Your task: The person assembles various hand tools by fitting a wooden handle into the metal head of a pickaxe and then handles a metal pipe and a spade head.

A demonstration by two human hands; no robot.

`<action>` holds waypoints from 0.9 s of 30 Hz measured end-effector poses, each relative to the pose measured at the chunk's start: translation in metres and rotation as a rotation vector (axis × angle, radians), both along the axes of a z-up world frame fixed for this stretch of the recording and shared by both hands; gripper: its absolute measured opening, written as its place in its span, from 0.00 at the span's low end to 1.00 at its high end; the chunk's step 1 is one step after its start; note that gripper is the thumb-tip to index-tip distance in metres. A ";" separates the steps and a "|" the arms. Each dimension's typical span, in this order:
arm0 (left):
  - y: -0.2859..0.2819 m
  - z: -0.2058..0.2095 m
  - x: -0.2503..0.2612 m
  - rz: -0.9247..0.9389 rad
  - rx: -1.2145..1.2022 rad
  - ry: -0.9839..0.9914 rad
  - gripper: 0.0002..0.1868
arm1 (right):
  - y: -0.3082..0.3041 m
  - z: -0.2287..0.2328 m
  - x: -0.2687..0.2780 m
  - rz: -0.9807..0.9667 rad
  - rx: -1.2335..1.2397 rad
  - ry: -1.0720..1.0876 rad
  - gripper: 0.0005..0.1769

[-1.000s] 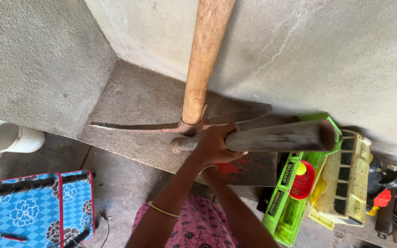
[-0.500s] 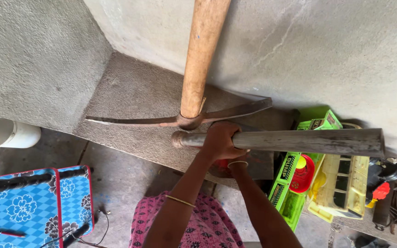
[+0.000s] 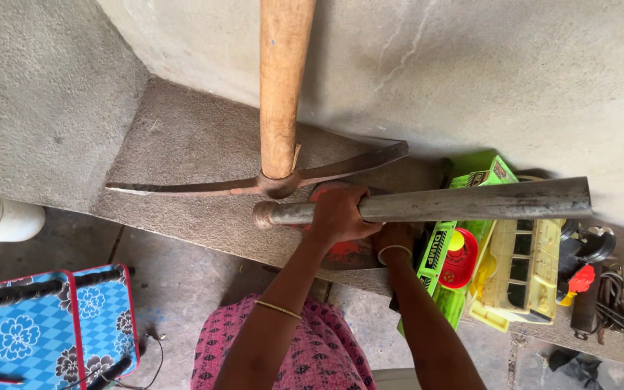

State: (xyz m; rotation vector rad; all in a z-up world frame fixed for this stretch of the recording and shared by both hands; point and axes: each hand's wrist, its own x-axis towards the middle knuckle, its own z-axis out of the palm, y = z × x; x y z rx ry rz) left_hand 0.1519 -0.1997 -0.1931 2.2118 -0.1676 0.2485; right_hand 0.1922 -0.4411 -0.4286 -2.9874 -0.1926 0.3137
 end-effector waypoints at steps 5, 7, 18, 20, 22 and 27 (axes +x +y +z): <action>0.000 0.003 0.002 -0.040 0.007 0.047 0.29 | 0.024 -0.020 0.007 0.003 0.225 0.004 0.34; -0.005 0.001 0.005 -0.035 0.001 0.043 0.28 | 0.062 -0.036 0.003 0.137 0.502 0.046 0.35; -0.004 -0.002 0.006 0.006 -0.030 -0.003 0.29 | 0.057 -0.043 0.021 0.237 0.401 -0.058 0.38; -0.007 -0.002 0.008 0.026 0.023 0.038 0.30 | 0.021 -0.028 0.022 0.128 0.234 -0.045 0.38; -0.009 -0.001 0.012 0.026 0.044 0.055 0.30 | -0.006 -0.008 0.016 -0.011 0.079 -0.030 0.38; -0.011 -0.005 0.016 0.012 0.054 0.058 0.29 | 0.026 0.029 -0.041 0.120 0.036 -0.010 0.40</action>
